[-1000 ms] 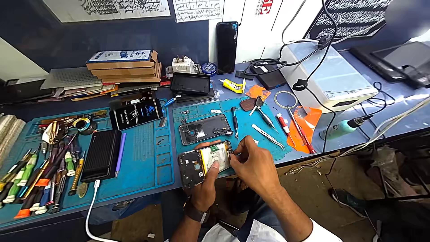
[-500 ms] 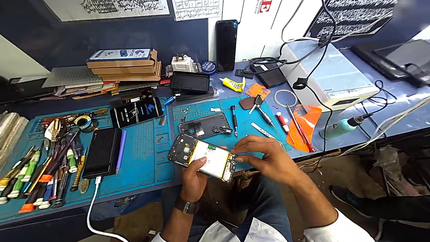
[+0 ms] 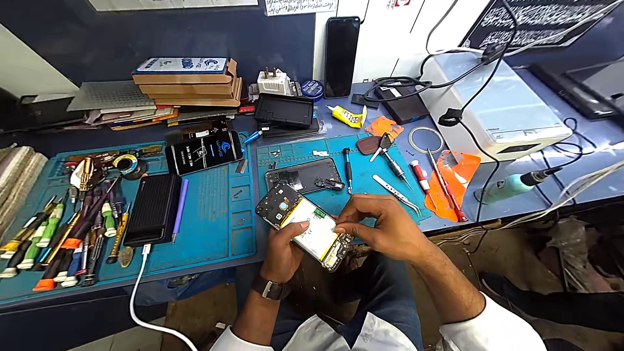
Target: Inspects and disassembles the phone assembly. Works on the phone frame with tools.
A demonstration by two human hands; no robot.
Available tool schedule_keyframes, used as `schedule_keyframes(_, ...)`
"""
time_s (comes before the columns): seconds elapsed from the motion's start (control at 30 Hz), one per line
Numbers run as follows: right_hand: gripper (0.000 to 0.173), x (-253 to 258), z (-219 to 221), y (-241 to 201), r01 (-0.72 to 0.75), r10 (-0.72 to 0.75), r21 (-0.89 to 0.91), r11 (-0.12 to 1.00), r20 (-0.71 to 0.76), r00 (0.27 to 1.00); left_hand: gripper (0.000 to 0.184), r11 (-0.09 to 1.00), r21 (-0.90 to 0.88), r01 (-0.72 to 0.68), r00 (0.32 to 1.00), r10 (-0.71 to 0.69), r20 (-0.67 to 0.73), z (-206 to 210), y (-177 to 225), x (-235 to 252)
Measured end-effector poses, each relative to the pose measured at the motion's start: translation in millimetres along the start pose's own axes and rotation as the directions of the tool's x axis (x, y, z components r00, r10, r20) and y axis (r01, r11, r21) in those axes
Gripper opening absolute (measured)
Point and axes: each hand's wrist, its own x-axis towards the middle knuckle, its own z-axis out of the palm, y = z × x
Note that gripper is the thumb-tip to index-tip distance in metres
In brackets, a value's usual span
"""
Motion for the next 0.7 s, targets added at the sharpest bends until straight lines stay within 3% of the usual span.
schedule_keyframes(0.2, 0.011, -6, -2, -6, -0.087, 0.087, 0.031, 0.996, -0.005, 0.996, 0.035, 1.0, -0.005, 0.014, 1.0, -0.014, 0.011, -1, 0, 0)
schedule_keyframes(0.37, 0.02, -18, -23, -11, -0.092, 0.079, 0.114, 0.989, 0.116, 0.99, 0.044, 0.998, -0.038, 0.059, 0.997, -0.056, 0.052, -10, -1, 2)
schedule_keyframes(0.5, 0.025, -20, -29, -16, -0.01, 0.023, -0.054, 0.998, 0.238, 0.971, 0.04, 0.999, -0.012, 0.046, 0.995, -0.045, 0.087, -11, -2, 2)
schedule_keyframes(0.6, 0.023, -14, -24, -21, 0.051, 0.025, -0.276, 0.96, 0.266, 0.964, 0.033, 1.0, 0.012, 0.025, 0.998, -0.026, 0.051, -6, 0, -1)
schedule_keyframes(0.7, 0.02, -8, -21, -22, 0.101, 0.0, -0.348, 0.932, 0.278, 0.961, 0.033, 1.0, 0.019, -0.015, 0.998, 0.014, 0.066, -4, 0, -1)
